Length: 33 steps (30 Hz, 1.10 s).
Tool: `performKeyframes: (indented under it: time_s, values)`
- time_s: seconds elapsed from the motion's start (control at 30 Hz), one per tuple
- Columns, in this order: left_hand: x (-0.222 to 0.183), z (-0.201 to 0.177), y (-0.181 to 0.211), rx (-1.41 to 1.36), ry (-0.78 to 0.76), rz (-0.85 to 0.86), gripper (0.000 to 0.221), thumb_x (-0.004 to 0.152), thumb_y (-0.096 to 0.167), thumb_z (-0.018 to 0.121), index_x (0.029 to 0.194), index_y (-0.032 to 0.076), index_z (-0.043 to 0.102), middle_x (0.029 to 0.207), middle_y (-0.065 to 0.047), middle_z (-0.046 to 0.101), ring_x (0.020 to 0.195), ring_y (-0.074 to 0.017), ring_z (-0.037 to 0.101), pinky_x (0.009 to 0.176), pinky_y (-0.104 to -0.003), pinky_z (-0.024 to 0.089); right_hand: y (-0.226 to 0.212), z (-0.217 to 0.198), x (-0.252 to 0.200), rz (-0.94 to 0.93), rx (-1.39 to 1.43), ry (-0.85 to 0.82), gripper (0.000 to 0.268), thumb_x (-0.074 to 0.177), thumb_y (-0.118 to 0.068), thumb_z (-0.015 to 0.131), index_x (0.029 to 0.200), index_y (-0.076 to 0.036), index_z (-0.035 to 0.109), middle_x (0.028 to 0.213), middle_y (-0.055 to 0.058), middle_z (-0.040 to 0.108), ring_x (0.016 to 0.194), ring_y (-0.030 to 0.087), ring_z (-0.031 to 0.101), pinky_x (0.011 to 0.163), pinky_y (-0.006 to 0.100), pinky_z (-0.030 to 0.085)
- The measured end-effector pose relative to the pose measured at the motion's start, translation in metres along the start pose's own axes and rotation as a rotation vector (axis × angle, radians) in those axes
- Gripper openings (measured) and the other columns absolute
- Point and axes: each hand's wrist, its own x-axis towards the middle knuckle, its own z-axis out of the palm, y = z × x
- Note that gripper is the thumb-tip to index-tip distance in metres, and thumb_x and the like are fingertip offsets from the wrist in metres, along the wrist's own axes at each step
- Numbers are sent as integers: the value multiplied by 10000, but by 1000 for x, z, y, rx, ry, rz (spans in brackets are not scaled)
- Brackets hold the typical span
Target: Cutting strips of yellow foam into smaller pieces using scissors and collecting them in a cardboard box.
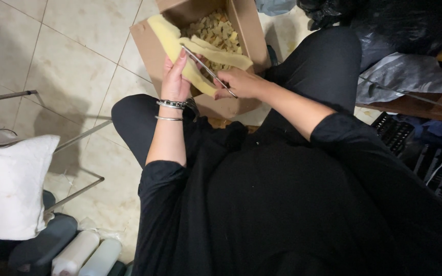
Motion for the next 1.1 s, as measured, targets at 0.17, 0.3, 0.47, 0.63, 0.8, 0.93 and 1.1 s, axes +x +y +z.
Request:
performKeyframes:
  time_s: [0.17, 0.3, 0.47, 0.63, 0.8, 0.93, 1.1]
  values:
    - [8, -8, 8, -65, 13, 68, 308, 943, 141, 733, 1189, 25, 589, 1069, -129, 716, 923, -221, 726, 886, -367, 636, -11, -7, -5, 134, -183, -147, 553, 829, -622, 731, 953, -95, 616, 805, 47, 686, 674, 260, 634, 647, 394, 492]
    - [5, -8, 19, -151, 28, 154, 324, 975, 86, 701, 1258, 22, 557, 1202, -129, 706, 911, -175, 695, 811, -329, 654, -26, -25, -15, -15, -201, -152, 457, 828, -453, 819, 863, -53, 603, 757, 84, 680, 657, 288, 615, 609, 397, 475]
    - [6, -9, 15, -80, 86, 117, 349, 972, 97, 679, 1265, 9, 513, 1190, -169, 712, 881, -206, 709, 819, -329, 641, -29, -34, -17, 156, -127, -74, 427, 787, -483, 850, 891, -114, 662, 708, -2, 655, 602, 161, 582, 611, 311, 460]
    - [7, -8, -11, 143, -95, 139, 317, 1003, 93, 660, 1300, 113, 552, 1231, -113, 710, 1083, -189, 688, 993, -343, 578, -27, -27, -11, 104, -1, 366, 518, 845, -334, 881, 1255, -123, 645, 666, -58, 564, 551, 86, 498, 516, 240, 352]
    - [-3, 15, -21, 500, -178, 5, 375, 951, 54, 744, 1300, 54, 607, 1118, -64, 713, 984, -136, 694, 879, -248, 583, -19, -19, -5, 48, 80, 502, 332, 848, -130, 875, 1106, -11, 703, 729, 0, 659, 587, 88, 537, 541, 232, 427]
    - [6, -1, -24, 603, -124, 114, 493, 921, -56, 691, 1354, 142, 565, 1317, -68, 682, 1085, -178, 712, 953, -335, 631, -9, -17, -1, 77, -30, 494, 175, 882, -168, 862, 928, -85, 714, 647, -34, 577, 547, 77, 462, 528, 222, 363]
    - [15, -24, -33, 540, -98, 217, 429, 993, -49, 634, 1382, 37, 475, 1252, -134, 679, 1166, -217, 696, 961, -298, 591, -12, -27, 2, -129, -34, 580, 456, 865, -13, 828, 696, -58, 407, 917, 50, 778, 647, 112, 613, 601, 241, 485]
